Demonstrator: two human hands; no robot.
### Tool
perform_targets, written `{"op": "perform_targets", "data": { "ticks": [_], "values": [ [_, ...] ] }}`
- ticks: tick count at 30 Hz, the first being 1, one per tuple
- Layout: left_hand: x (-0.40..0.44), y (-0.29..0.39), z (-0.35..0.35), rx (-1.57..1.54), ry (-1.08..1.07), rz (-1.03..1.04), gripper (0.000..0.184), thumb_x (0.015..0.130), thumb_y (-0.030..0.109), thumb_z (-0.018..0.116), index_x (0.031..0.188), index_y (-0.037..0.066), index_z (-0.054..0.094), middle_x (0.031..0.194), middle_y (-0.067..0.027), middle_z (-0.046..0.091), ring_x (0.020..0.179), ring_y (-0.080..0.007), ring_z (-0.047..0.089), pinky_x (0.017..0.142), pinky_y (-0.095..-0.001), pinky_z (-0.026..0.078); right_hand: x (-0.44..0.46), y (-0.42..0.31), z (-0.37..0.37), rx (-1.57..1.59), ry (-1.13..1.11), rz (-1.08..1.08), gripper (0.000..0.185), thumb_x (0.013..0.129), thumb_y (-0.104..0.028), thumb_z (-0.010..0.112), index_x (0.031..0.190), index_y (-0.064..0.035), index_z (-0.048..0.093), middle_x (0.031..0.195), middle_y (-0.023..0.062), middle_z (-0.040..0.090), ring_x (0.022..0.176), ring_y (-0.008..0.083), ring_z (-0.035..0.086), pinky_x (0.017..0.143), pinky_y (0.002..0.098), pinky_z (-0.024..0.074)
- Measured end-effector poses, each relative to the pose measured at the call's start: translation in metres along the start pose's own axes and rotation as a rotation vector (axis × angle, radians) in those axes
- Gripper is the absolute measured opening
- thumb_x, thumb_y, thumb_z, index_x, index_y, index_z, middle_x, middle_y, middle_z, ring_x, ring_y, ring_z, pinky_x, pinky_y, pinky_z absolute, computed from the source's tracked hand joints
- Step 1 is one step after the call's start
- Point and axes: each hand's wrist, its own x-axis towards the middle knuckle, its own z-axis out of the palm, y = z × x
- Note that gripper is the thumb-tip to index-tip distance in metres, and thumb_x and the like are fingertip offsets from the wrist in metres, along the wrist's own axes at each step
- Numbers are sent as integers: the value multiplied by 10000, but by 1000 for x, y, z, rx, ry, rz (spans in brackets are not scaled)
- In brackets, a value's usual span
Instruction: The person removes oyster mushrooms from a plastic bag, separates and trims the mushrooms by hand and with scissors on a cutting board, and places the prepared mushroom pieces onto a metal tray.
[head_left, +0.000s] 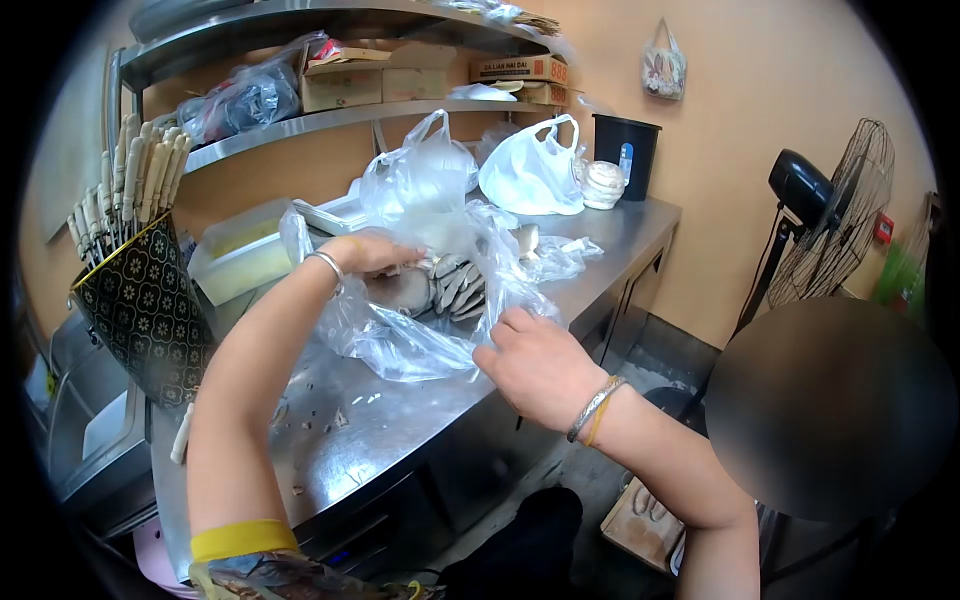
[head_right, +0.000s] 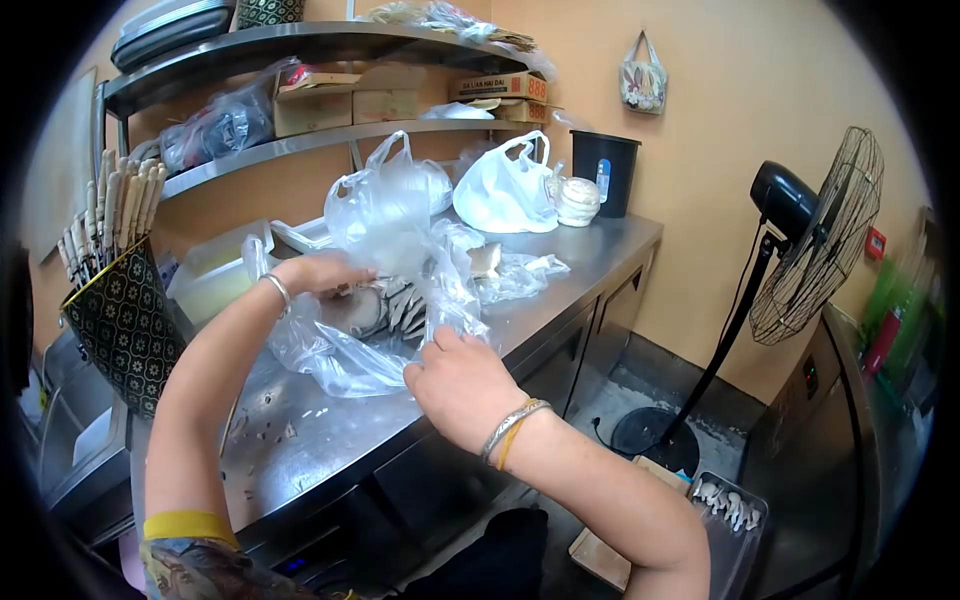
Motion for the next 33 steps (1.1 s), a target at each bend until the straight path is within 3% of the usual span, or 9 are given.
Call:
{"op": "perform_targets", "data": {
  "ticks": [2,5,11,15,18,21,22,26,33],
  "values": [
    [17,-11,0,-131,-164,-199,580,758,612,523,978,83,611,707,-40,548,610,-161,505,533,-300,388,0,0,3,6,37,13,149,688,-85,559,831,-53,586,806,78,551,897,233,503,719,331,457],
    [23,-7,9,-389,-129,-219,481,762,572,531,796,96,591,552,28,351,466,-95,309,431,-273,221,1,-1,4,2,-22,38,150,685,-90,567,829,-53,589,811,78,554,901,234,505,719,333,456],
    [41,1,20,-105,-20,-182,479,768,454,526,999,48,629,882,-85,633,753,-211,569,671,-341,441,5,-4,6,-21,-48,44,153,681,-96,572,829,-59,591,818,79,559,897,237,509,738,334,450],
    [54,-12,14,86,-115,-100,476,755,413,531,1051,51,620,1033,-118,614,900,-231,568,806,-339,424,7,-4,7,-4,-54,58,180,670,-90,574,846,-59,591,834,86,560,901,244,509,755,341,447],
    [34,-21,2,-212,-123,-322,469,741,401,549,1072,75,607,1046,-84,592,915,-214,548,797,-333,411,12,4,3,49,-32,83,182,731,-132,563,886,-55,620,903,120,585,924,271,528,765,359,453],
    [10,-20,-6,-364,-77,-247,465,727,388,560,1093,102,587,1073,-70,557,936,-201,519,773,-324,397,25,13,-2,280,-39,65,233,745,-171,599,927,-27,590,939,160,556,918,314,532,785,387,454],
    [2,-19,-5,-439,-12,-213,427,741,470,611,931,88,610,902,-34,541,735,-143,452,650,-269,366,30,15,-3,330,-27,77,256,751,-203,614,926,-19,584,936,170,551,913,327,535,791,395,453],
    [-21,-17,-12,-594,-67,-116,613,733,654,540,992,101,602,1011,-45,530,798,-170,479,720,-287,376,47,15,-13,382,12,166,301,800,-299,602,918,-22,596,925,167,546,910,332,540,795,398,449],
    [-39,-11,-7,-645,60,24,364,853,419,539,923,68,601,953,-57,554,826,-157,520,724,-288,440,83,21,-14,294,89,234,312,853,-345,525,863,-54,638,922,162,559,873,327,544,760,377,449]
  ]
}}
